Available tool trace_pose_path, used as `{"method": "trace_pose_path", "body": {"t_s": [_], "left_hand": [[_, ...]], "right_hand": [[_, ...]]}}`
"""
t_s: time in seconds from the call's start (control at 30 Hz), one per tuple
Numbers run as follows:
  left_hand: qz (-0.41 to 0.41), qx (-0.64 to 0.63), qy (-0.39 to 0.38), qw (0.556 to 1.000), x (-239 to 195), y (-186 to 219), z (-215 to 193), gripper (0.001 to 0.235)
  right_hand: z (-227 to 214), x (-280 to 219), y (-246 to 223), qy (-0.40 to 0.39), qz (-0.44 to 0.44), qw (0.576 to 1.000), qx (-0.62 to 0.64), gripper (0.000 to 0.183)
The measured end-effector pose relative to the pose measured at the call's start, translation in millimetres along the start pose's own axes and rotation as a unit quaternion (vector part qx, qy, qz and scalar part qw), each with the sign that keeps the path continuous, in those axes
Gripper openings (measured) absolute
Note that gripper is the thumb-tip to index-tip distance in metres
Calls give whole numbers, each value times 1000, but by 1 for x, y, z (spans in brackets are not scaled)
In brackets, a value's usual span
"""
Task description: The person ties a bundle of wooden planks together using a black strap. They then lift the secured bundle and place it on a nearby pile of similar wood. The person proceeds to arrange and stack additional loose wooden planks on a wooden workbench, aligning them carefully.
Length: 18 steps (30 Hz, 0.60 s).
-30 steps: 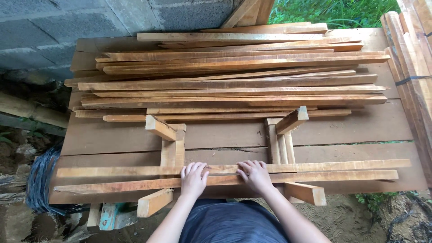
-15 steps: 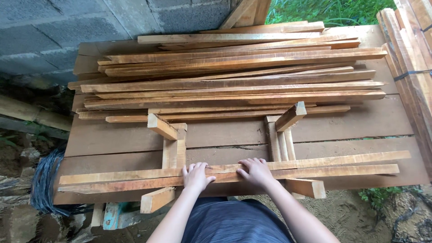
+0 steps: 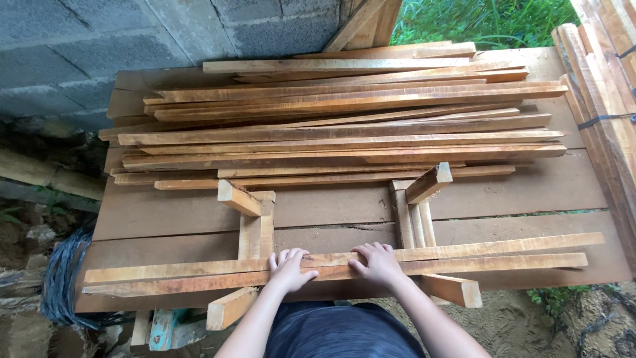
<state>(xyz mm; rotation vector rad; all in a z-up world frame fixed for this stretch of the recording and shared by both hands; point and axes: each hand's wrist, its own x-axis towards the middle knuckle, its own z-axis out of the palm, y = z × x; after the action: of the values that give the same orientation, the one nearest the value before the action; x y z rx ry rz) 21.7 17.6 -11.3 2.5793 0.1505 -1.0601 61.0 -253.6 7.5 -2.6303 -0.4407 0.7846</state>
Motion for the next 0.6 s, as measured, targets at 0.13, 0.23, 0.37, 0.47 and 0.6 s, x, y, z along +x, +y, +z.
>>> {"method": "trace_pose_path", "body": {"t_s": [0.13, 0.23, 0.37, 0.47, 0.6], "left_hand": [[31, -17, 19, 999, 3, -3, -1, 73], [-9, -6, -11, 1000, -14, 15, -28, 74], [-31, 81, -34, 996, -20, 35, -49, 88], [-16, 100, -16, 995, -15, 36, -43, 94], [-16, 92, -16, 995, -20, 35, -40, 90]], "right_hand": [[4, 3, 4, 6, -2, 1000, 6, 46], [8, 5, 9, 8, -13, 1000, 6, 45], [-3, 9, 1, 13, -45, 999, 11, 37], [-16, 0, -10, 33, -60, 997, 32, 33], [-9, -4, -14, 99, -95, 990, 42, 30]]}}
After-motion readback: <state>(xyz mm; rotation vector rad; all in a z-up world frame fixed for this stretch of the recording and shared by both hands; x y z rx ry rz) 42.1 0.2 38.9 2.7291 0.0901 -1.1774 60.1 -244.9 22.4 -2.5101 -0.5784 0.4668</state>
